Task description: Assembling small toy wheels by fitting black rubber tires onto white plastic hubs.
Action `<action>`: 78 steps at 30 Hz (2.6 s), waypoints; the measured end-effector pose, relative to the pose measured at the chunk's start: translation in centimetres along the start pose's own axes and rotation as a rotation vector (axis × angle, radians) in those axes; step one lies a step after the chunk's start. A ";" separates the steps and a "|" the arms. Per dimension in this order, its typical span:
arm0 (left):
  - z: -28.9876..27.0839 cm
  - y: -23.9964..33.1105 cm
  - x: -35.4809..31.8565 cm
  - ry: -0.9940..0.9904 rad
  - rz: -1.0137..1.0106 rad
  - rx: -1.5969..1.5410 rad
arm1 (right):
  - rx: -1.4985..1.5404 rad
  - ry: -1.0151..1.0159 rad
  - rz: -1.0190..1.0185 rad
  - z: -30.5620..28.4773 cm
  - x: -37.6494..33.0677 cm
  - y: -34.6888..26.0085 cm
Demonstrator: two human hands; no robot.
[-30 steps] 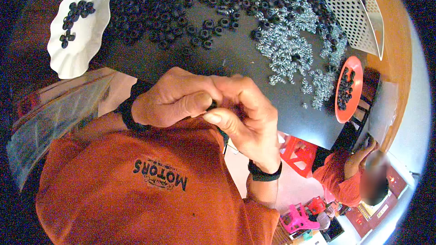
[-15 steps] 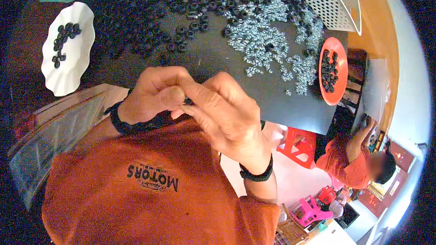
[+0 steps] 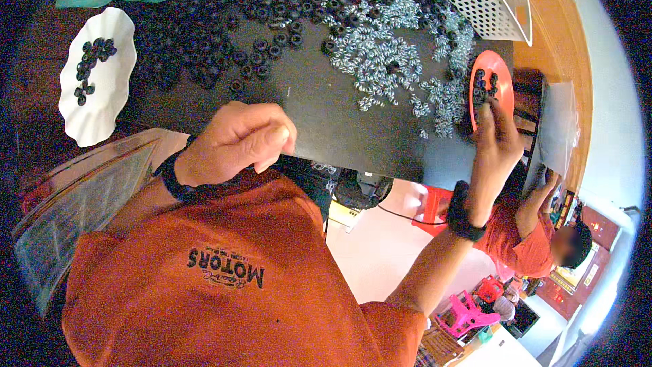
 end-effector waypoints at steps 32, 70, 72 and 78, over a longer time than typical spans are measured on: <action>-0.1 0.9 -0.2 0.048 0.154 0.291 | -0.641 -0.305 -0.384 7.6 7.3 -1.7; -0.4 0.4 0.1 0.139 0.173 -0.395 | -0.072 -0.447 -0.708 11.1 -4.9 -18.2; 0.0 0.5 0.2 0.115 0.180 -0.446 | -0.040 -0.461 -0.725 11.5 -5.6 -18.8; 0.4 0.6 0.1 0.118 0.210 -0.560 | -0.023 -0.431 -0.742 12.0 -6.2 -18.3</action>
Point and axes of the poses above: each hand's wrist, its own x-axis towards the middle knuckle, its own z-axis out of the palm, y = z × x, the point moved 7 cm from there along x, towards the middle knuckle, and after that the axes turned 15 degrees about -y, right-handed, at the moved point
